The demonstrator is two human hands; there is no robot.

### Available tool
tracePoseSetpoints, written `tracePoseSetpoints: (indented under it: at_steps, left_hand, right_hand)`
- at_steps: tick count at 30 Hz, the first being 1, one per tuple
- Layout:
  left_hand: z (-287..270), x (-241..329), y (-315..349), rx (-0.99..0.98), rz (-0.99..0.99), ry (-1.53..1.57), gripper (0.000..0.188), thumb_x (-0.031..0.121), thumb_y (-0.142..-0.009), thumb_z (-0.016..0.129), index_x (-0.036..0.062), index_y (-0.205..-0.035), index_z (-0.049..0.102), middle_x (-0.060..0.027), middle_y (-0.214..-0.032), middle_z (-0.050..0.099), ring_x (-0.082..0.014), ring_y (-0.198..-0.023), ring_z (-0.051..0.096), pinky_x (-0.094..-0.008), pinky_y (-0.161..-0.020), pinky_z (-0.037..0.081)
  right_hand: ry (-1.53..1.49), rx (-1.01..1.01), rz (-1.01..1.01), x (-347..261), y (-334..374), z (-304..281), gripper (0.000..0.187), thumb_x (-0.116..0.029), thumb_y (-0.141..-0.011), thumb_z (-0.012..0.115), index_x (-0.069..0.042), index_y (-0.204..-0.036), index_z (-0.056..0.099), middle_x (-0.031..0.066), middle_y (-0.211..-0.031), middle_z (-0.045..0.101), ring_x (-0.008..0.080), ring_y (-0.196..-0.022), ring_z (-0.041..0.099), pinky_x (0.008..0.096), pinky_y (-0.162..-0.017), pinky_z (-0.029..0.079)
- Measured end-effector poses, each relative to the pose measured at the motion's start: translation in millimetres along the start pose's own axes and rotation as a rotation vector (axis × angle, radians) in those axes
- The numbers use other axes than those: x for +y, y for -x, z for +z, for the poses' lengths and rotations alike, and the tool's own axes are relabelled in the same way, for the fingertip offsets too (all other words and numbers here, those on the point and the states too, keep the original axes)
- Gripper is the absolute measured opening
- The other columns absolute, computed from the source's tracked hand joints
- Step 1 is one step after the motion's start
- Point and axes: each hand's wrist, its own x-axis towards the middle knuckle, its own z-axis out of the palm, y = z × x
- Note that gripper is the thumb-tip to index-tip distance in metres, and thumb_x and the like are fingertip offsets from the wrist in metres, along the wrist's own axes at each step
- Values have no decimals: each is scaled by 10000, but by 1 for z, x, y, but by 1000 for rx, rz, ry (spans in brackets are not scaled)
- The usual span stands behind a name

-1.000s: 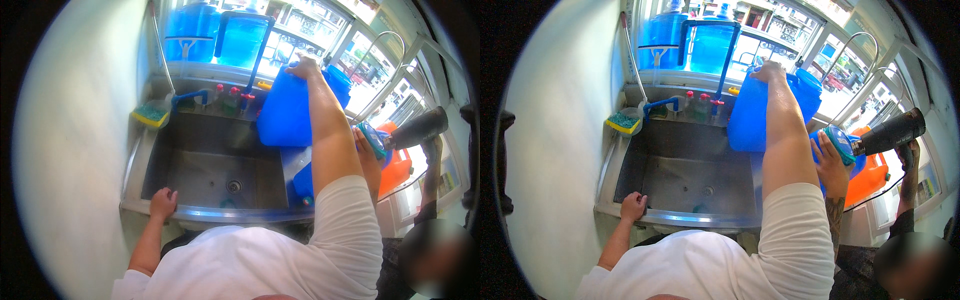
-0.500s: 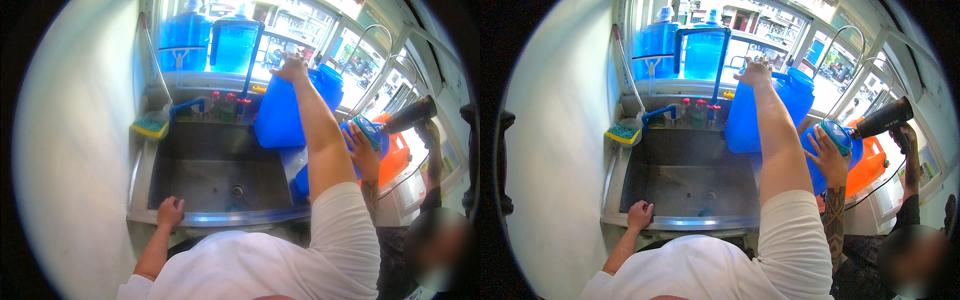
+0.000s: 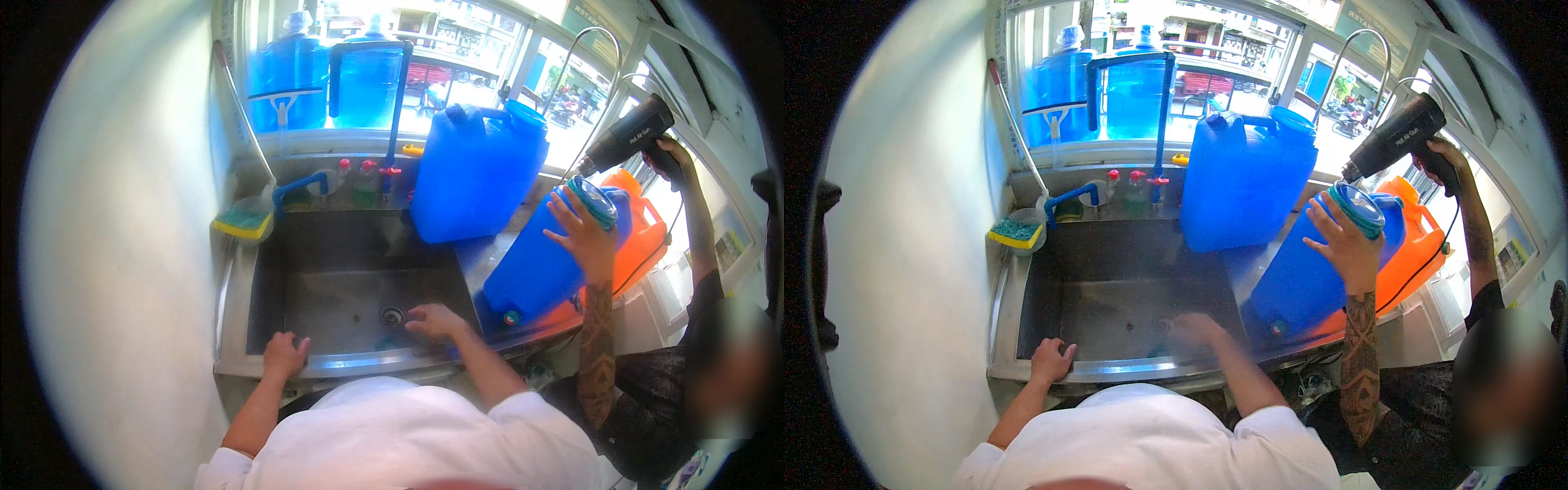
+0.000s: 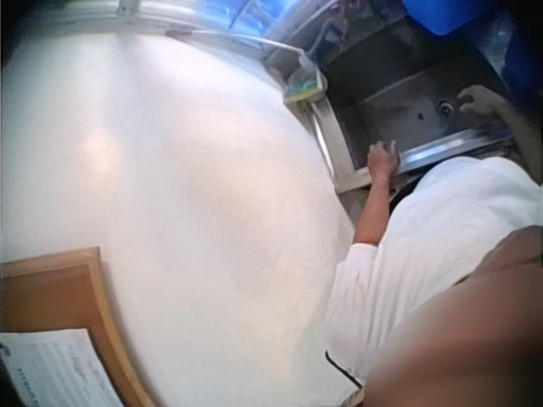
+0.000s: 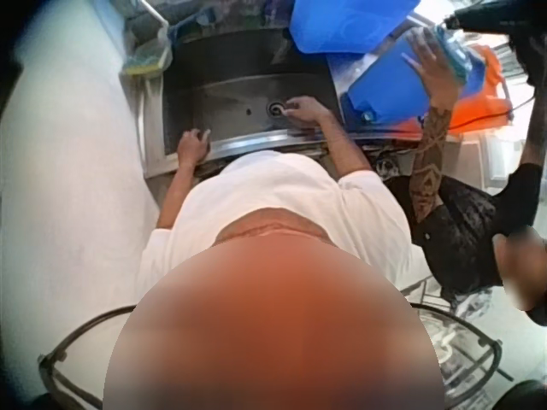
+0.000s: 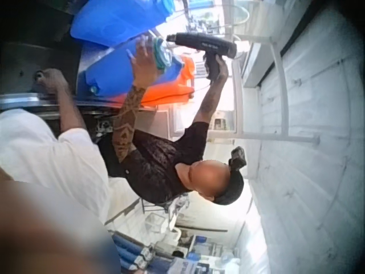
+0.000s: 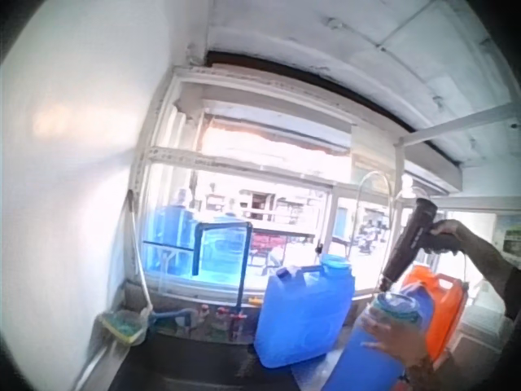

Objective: The person washes a blue plastic container and its cap with a yellow sponge at a stainless steel sink, then rinses them under running water. The person also wipes the sink surface and countertop with a green sponge. A second person is visible nearby using a hairdryer.

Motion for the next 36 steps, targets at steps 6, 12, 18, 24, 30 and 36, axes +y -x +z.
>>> tracePoseSetpoints:
  at_steps: [6, 12, 18, 24, 30, 36]
  left_hand:
    - [-5, 7, -2, -86, -14, -55, 559, 570, -896, 551, 59, -1076, 689, -202, -1115, 629, -371, -1075, 605, -468, -917, 491]
    - [-3, 5, -3, -112, 5, -90, 564, 584, -899, 536, 73, -1073, 700, -195, -1088, 649, -378, -1057, 615, -475, -892, 499]
    - [0, 5, -1, -98, 9, -79, 563, 590, -908, 511, 78, -1005, 724, -201, -1019, 687, -380, -977, 651, -491, -864, 504]
    - [8, 5, 3, 53, 6, -87, 526, 564, -910, 526, 79, -937, 726, -185, -936, 703, -388, -921, 656, -507, -832, 475]
    - [11, 9, 8, 116, -30, -103, 531, 553, -929, 512, 66, -886, 721, -174, -900, 705, -392, -891, 656, -501, -856, 447]
    - [12, 10, 13, 252, -18, -17, 540, 556, -935, 505, 60, -857, 703, -159, -887, 705, -368, -876, 657, -485, -843, 448]
  right_hand:
    - [-74, 313, 127, 39, 26, 54, 513, -453, -858, 679, -103, -1233, 653, 152, -1212, 659, 321, -1136, 616, 401, -1004, 470]
    - [59, 451, 37, 54, 18, 81, 455, -432, -866, 655, -95, -1170, 682, 160, -1180, 668, 341, -1110, 623, 413, -986, 477]
    - [67, 364, 77, 50, 19, 76, 463, -458, -885, 609, -89, -1153, 685, 155, -1149, 680, 337, -1080, 634, 427, -960, 488]
    - [55, 306, 116, 39, 26, 66, 475, -480, -882, 594, -85, -1126, 692, 146, -1117, 690, 344, -1055, 640, 433, -939, 495]
    - [-77, 274, 109, 42, 27, 67, 458, -473, -869, 597, -75, -1063, 710, 175, -1082, 691, 360, -1043, 637, 443, -933, 494]
    - [27, 341, 74, 49, 19, 76, 436, -462, -862, 603, -72, -1016, 725, 169, -1085, 692, 356, -1045, 638, 440, -931, 495]
